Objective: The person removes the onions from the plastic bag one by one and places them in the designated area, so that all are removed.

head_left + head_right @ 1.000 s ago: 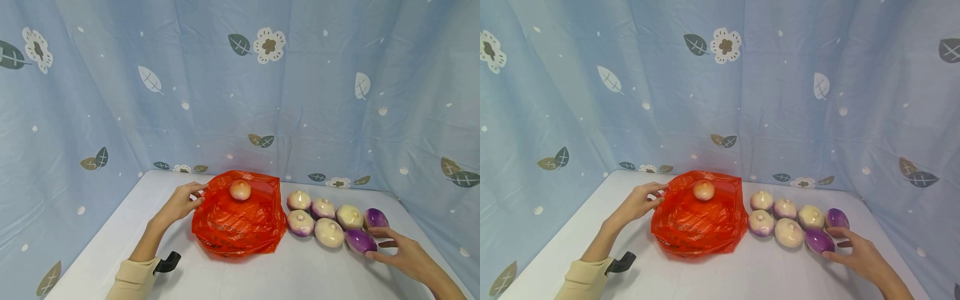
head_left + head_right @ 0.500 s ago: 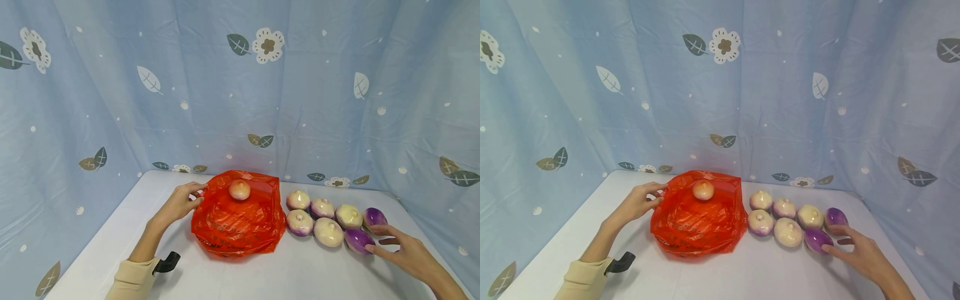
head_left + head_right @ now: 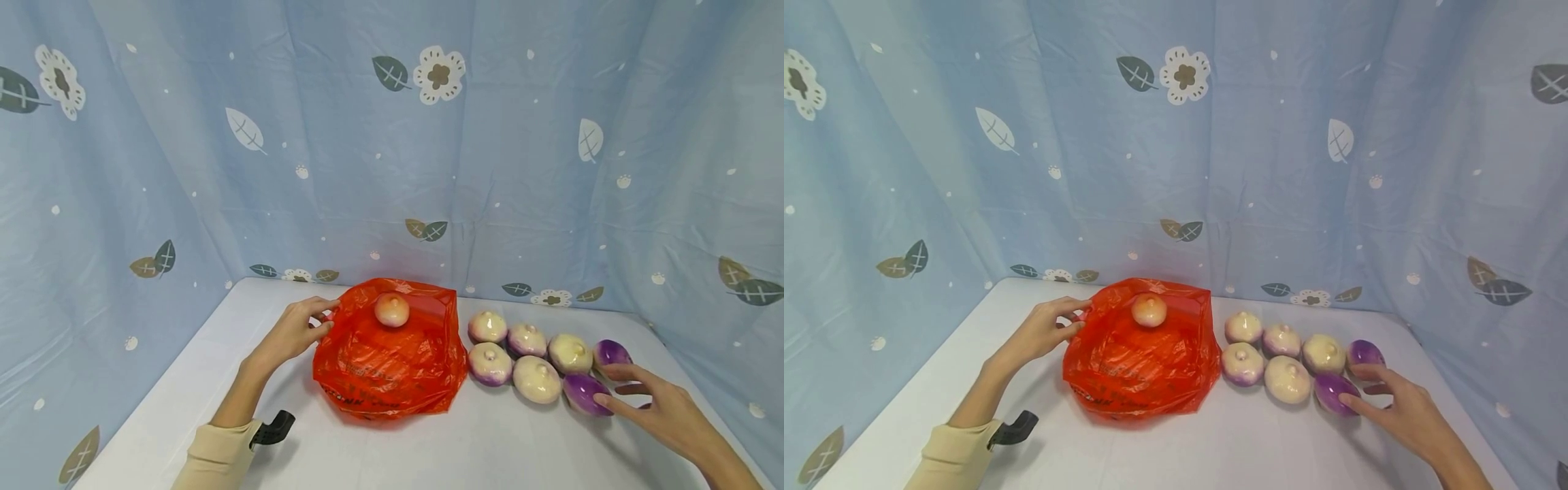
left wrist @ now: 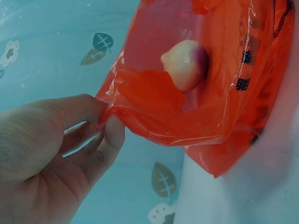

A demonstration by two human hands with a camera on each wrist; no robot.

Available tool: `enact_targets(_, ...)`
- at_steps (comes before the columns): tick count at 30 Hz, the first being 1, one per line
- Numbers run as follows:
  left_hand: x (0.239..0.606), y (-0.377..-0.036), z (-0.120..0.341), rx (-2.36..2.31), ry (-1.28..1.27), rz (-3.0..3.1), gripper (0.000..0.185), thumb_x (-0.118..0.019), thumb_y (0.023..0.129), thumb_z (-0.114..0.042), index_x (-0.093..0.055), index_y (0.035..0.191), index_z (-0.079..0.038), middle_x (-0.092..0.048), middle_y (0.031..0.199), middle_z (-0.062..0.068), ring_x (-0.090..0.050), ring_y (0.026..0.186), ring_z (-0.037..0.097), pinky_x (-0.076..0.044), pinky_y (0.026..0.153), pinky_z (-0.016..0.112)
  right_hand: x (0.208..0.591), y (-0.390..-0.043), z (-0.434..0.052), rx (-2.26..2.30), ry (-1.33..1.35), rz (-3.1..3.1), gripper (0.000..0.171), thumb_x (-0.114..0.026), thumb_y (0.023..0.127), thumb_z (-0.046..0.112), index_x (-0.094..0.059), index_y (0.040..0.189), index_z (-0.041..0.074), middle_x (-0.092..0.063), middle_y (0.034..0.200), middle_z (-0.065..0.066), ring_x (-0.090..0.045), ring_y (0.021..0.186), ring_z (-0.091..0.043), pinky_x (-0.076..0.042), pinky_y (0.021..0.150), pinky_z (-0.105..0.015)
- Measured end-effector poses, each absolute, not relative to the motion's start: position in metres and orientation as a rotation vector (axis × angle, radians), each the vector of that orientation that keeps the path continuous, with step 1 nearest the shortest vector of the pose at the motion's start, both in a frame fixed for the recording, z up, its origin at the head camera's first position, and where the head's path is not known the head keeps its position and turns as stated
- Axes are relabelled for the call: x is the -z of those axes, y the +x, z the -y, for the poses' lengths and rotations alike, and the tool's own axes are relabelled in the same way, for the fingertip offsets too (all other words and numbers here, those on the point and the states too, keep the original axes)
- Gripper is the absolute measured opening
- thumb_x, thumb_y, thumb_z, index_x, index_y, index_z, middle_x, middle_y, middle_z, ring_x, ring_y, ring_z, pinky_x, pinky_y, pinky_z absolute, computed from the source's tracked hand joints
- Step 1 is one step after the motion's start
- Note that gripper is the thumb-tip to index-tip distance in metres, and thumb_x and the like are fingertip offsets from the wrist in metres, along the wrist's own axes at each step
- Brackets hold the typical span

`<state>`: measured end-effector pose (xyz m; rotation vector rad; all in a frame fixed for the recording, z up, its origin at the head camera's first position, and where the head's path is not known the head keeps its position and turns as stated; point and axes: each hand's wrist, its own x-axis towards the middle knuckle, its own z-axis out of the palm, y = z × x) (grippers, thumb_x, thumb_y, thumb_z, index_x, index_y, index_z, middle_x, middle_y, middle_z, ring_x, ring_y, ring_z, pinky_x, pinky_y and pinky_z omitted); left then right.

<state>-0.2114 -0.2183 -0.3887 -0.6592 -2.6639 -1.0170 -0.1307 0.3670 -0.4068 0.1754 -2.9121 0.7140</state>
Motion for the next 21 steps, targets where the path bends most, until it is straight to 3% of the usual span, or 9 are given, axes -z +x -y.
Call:
enact_targets(4, 0.389, -0.211, 0.218, 1.021, -0.649, 2.671, 0.039, -0.064, 0.087, 0.002, -0.065, 0.127, -0.001, -0.07, 0.116, 0.011, -0.069, 0.087, 0.02, -0.059, 0.067, 0.023, 0.406, -0.131, -0.362, -0.702, 0.187, 2.894, 0.054, -0.079, 0.079, 0.043, -0.064, 0.122, 0.012, -0.068, 0.121, -0.018, -0.067, 0.081, 0.002, -0.048, 0.059, -0.018)
enact_targets(11, 0.388, -0.211, 0.218, 1.035, -0.659, 2.659, 0.039, -0.064, 0.087, 0.002, -0.065, 0.126, 0.0, -0.069, 0.116, 0.012, -0.069, 0.087, 0.021, -0.058, 0.065, 0.021, 0.405, -0.131, -0.354, -0.72, 0.306, 2.794, 0.049, -0.083, 0.077, 0.034, -0.066, 0.117, 0.011, -0.071, 0.112, -0.015, -0.059, 0.082, 0.014, -0.053, 0.057, -0.02)
enact_targets(21, 0.388, -0.211, 0.219, 1.05, -0.656, 2.657, 0.04, -0.064, 0.087, 0.002, -0.064, 0.127, 0.0, -0.069, 0.116, 0.013, -0.069, 0.087, 0.021, -0.059, 0.065, 0.021, 0.397, -0.133, -0.334, -0.781, 0.398, 2.694, 0.045, -0.085, 0.074, 0.025, -0.067, 0.113, 0.013, -0.072, 0.105, -0.001, -0.063, 0.084, 0.011, -0.054, 0.057, -0.021)
